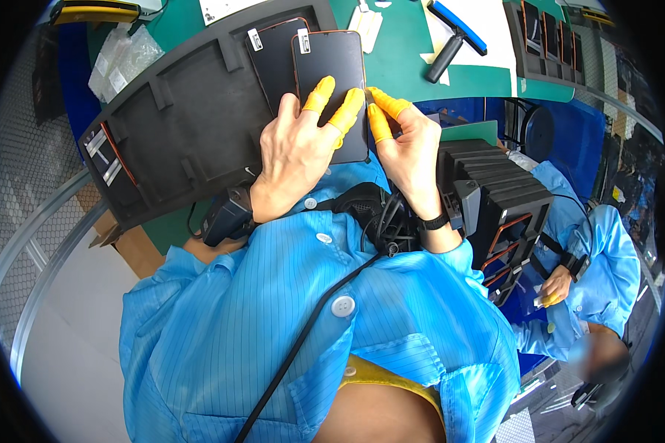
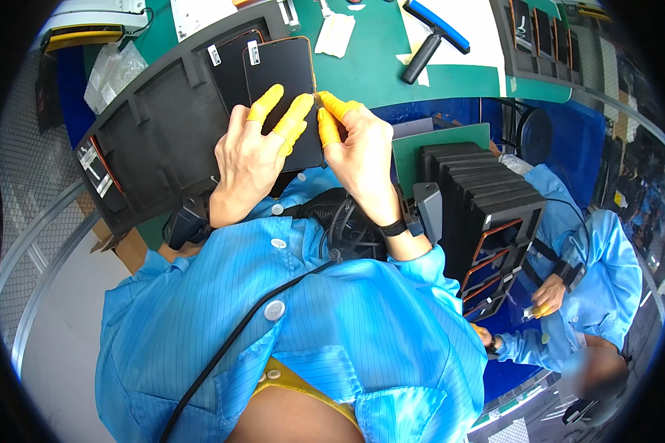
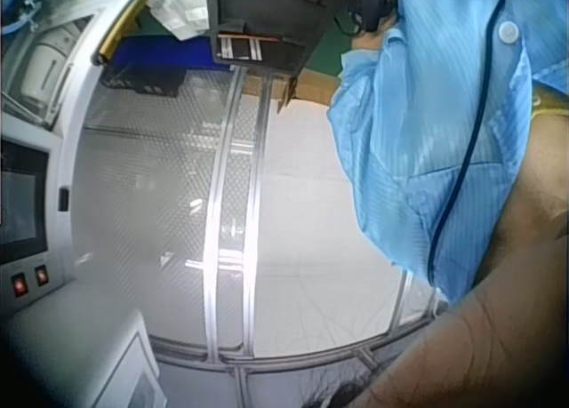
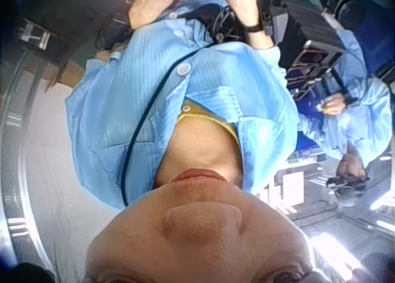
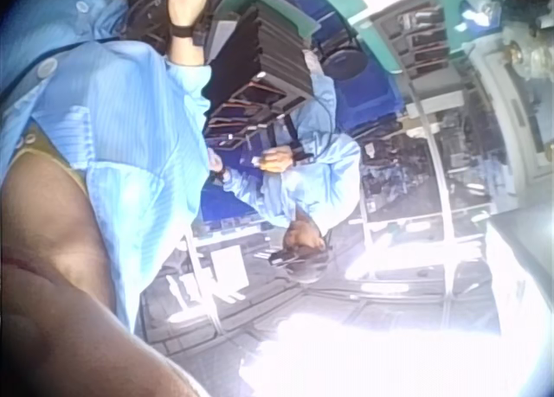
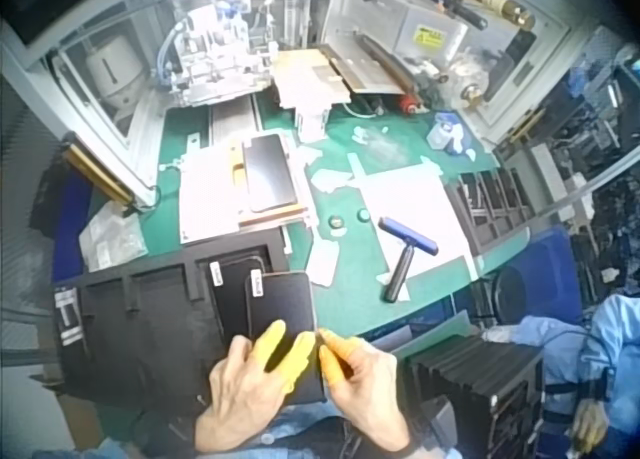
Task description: Applying screen protectors or internal layers to smartphone components using a manual roller and alignment jig.
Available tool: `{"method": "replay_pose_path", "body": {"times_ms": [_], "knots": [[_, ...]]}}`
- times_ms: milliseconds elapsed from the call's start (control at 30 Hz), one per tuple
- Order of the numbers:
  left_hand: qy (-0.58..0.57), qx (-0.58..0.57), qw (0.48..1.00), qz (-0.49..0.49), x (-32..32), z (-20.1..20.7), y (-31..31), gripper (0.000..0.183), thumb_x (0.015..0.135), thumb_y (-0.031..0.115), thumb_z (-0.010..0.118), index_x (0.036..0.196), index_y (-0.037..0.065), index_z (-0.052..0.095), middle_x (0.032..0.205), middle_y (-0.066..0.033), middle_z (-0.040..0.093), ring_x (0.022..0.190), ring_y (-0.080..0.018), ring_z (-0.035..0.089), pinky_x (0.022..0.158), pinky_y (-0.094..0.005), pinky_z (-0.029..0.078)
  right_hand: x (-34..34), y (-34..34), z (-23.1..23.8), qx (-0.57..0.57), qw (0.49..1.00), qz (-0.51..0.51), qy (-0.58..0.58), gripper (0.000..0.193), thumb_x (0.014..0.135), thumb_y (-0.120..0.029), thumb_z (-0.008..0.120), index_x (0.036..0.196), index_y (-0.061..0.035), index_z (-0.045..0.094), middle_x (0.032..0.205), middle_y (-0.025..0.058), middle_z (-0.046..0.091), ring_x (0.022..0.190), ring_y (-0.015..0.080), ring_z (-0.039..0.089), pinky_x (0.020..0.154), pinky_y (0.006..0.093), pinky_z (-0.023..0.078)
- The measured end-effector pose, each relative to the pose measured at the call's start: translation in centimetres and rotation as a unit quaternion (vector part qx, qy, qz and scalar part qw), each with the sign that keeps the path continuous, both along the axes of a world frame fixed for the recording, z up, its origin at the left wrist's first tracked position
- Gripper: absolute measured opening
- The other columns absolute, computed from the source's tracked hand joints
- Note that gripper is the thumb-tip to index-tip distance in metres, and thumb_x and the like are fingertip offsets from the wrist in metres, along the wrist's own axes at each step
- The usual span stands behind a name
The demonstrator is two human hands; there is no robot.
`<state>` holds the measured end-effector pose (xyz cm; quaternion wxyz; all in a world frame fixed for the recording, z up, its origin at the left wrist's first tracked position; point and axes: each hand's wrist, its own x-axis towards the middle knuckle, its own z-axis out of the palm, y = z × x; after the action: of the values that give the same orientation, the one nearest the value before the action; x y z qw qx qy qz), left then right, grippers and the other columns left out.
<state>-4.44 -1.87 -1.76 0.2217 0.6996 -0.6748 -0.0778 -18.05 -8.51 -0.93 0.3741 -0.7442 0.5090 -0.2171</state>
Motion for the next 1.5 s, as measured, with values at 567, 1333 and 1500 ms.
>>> {"method": "replay_pose_path", "body": {"times_ms": [567,1333,1500], "knots": [[0.002,-0.054,0.999,-0.002,0.2,-1.2,0.5,0.048,0.061,0.011,0.064,0.106,0.024,0.059,0.105,-0.0060,0.050,0.070,-0.0199,0.046,0.048,-0.0237,0.046,-1.6,-1.2,-2.6,0.141,0.977,-0.121,-0.100,0.021,0.077,-0.007,0.060,0.097,0.0016,0.061,0.069,0.0055,0.061,0.056,0.0061,0.052,0.051,0.0203,0.042],[0.003,0.018,0.999,0.040,-1.4,0.4,0.6,0.048,0.063,0.009,0.061,0.108,0.026,0.057,0.104,-0.0093,0.046,0.071,-0.0229,0.045,0.055,-0.0289,0.047,-1.5,-9.3,-7.9,-0.058,0.996,-0.033,0.057,0.034,0.079,-0.019,0.059,0.107,-0.0018,0.054,0.098,0.0155,0.058,0.091,0.0234,0.057,0.076,0.0315,0.046],[0.118,-0.040,0.985,0.116,-1.7,0.1,0.5,0.048,0.067,0.028,0.066,0.112,0.017,0.054,0.112,-0.0104,0.045,0.074,-0.0260,0.046,0.060,-0.0345,0.046,1.4,-10.2,-3.9,-0.080,0.997,-0.010,-0.011,0.032,0.079,-0.016,0.059,0.107,-0.0013,0.054,0.094,0.0145,0.061,0.086,0.0215,0.060,0.069,0.0269,0.048]]}}
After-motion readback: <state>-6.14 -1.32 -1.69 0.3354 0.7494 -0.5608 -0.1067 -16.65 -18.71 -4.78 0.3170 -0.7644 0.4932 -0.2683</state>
